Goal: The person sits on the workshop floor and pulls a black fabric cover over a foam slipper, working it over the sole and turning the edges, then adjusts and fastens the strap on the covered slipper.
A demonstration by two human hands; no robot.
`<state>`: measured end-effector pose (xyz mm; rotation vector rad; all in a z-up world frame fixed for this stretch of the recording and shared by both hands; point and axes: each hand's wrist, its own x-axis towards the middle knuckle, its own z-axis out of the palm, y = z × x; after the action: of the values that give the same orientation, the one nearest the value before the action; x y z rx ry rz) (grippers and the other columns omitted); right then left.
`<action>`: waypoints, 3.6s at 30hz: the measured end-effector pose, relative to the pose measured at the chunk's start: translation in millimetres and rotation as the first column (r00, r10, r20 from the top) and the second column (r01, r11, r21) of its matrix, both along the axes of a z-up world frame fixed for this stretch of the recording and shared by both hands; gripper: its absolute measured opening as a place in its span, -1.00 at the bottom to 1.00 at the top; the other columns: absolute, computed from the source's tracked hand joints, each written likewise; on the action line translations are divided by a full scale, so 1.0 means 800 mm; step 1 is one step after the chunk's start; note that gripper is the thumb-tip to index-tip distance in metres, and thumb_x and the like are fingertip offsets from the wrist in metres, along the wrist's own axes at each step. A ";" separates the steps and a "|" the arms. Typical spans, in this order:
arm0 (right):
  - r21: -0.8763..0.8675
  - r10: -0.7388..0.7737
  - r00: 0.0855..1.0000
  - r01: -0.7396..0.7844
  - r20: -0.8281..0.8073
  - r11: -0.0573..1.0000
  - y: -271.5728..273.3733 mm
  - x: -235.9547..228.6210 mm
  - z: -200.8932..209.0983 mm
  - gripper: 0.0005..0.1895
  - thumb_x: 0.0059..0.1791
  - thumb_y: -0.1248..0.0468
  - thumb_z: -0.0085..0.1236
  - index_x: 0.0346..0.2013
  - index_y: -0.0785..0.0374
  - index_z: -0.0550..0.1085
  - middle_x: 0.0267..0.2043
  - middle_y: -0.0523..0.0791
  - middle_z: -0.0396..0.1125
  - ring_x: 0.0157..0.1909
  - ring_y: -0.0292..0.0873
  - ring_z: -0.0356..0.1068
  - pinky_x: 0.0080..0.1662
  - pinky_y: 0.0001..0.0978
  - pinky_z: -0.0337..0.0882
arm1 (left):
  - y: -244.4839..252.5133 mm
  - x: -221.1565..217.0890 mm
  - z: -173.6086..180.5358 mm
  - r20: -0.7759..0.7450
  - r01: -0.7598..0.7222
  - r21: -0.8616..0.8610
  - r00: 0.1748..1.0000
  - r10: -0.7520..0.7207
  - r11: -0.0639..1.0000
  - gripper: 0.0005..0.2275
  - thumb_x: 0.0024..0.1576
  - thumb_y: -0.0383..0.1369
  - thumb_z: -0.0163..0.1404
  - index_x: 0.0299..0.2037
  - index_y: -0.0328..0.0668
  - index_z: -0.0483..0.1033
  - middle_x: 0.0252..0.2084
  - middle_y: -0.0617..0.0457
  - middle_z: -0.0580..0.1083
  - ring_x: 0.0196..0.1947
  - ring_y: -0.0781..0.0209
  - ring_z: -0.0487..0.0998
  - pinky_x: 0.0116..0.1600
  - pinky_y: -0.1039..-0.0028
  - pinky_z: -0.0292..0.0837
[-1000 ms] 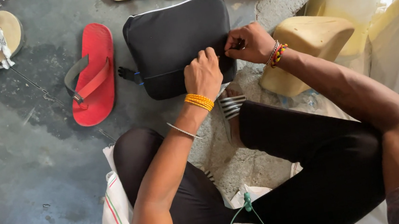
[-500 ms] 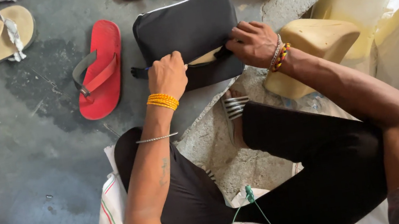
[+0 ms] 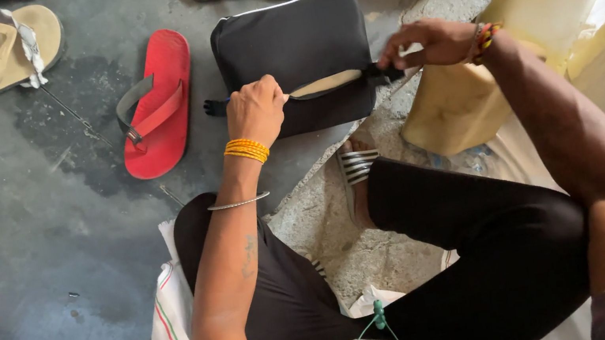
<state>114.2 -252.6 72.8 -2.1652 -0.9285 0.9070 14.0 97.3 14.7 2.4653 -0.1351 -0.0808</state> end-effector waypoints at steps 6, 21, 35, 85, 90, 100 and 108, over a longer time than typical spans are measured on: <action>0.002 -0.110 0.643 0.166 0.758 0.986 0.027 -0.004 -0.011 -0.88 -0.08 0.37 0.28 -0.35 0.08 0.52 -0.14 -0.13 0.43 0.03 -0.03 0.43 0.06 -0.20 0.48 | -0.002 0.006 -0.010 -0.015 0.014 -0.119 1.000 -0.016 0.993 -0.81 0.09 -0.25 0.21 -0.44 -0.17 0.58 -0.44 -0.10 0.58 -0.37 -0.14 0.61 -0.21 0.09 0.47; 0.317 -0.426 0.803 0.311 0.417 0.896 0.207 -0.088 -0.081 -0.79 -0.25 0.22 0.37 -0.42 0.24 0.56 -0.40 -0.01 0.42 -0.33 0.11 0.45 -0.25 -0.09 0.43 | 0.009 -0.008 0.019 -0.074 -0.031 -0.290 0.997 0.010 0.957 -0.81 0.04 -0.28 0.23 -0.26 -0.18 0.56 -0.30 -0.02 0.56 -0.29 0.01 0.64 -0.16 0.27 0.52; 0.265 -0.678 0.661 0.625 0.320 0.734 0.133 -0.079 -0.062 -0.77 -0.09 0.23 0.42 -0.48 0.27 0.54 -0.50 -0.05 0.38 -0.43 -0.13 0.37 -0.36 -0.29 0.32 | -0.042 -0.001 0.011 0.433 0.032 0.143 0.897 -0.091 0.989 -0.88 0.13 -0.40 0.10 -0.29 -0.13 0.39 -0.28 0.05 0.43 -0.11 0.03 0.46 0.01 0.21 0.38; 0.383 -0.735 0.496 0.859 -0.462 0.339 0.075 -0.053 0.046 -0.39 0.09 0.14 0.22 0.38 0.31 0.33 0.20 -0.13 0.39 0.20 -0.20 0.35 0.22 -0.41 0.36 | 0.033 -0.035 0.118 0.062 -0.058 -0.909 0.960 0.273 0.412 -0.86 0.36 -0.44 -0.02 -0.05 -0.36 0.56 -0.14 0.11 0.53 -0.09 0.35 0.47 0.09 0.51 0.41; 0.636 -0.825 0.550 0.685 -0.130 0.356 0.155 -0.066 0.110 -0.55 0.09 0.21 0.27 0.17 0.38 0.37 0.08 -0.12 0.37 0.12 -0.27 0.32 0.12 -0.43 0.38 | 0.018 -0.029 0.165 0.226 -0.112 -0.815 0.842 0.490 0.568 -0.92 0.38 -0.47 -0.04 -0.13 -0.32 0.50 -0.24 0.09 0.46 -0.19 0.32 0.44 -0.02 0.51 0.37; 0.845 -0.824 0.562 0.408 0.066 0.346 0.173 -0.109 0.172 -0.71 0.05 0.26 0.32 -0.03 0.34 0.47 -0.01 -0.07 0.42 0.06 -0.20 0.43 0.13 -0.44 0.43 | -0.064 0.012 0.244 0.553 0.015 -0.580 0.742 0.380 0.814 -0.90 0.44 -0.44 -0.15 -0.09 -0.27 0.41 -0.17 -0.05 0.46 -0.20 0.05 0.51 -0.06 0.41 0.43; 0.773 -0.854 0.443 0.429 0.271 0.468 0.179 -0.129 0.159 -0.91 0.05 0.47 0.20 -0.16 0.40 0.50 -0.07 0.04 0.47 -0.06 -0.02 0.54 -0.01 -0.29 0.50 | -0.068 -0.024 0.186 0.404 0.028 -0.684 0.846 0.346 0.729 -0.74 0.41 -0.22 -0.08 0.05 -0.33 0.37 -0.12 -0.06 0.37 -0.15 0.11 0.41 0.02 0.40 0.36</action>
<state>10.7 -109.8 200.4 -1.9304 -0.3695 -0.5736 -5.2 43.1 163.5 1.6920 -0.1368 0.6150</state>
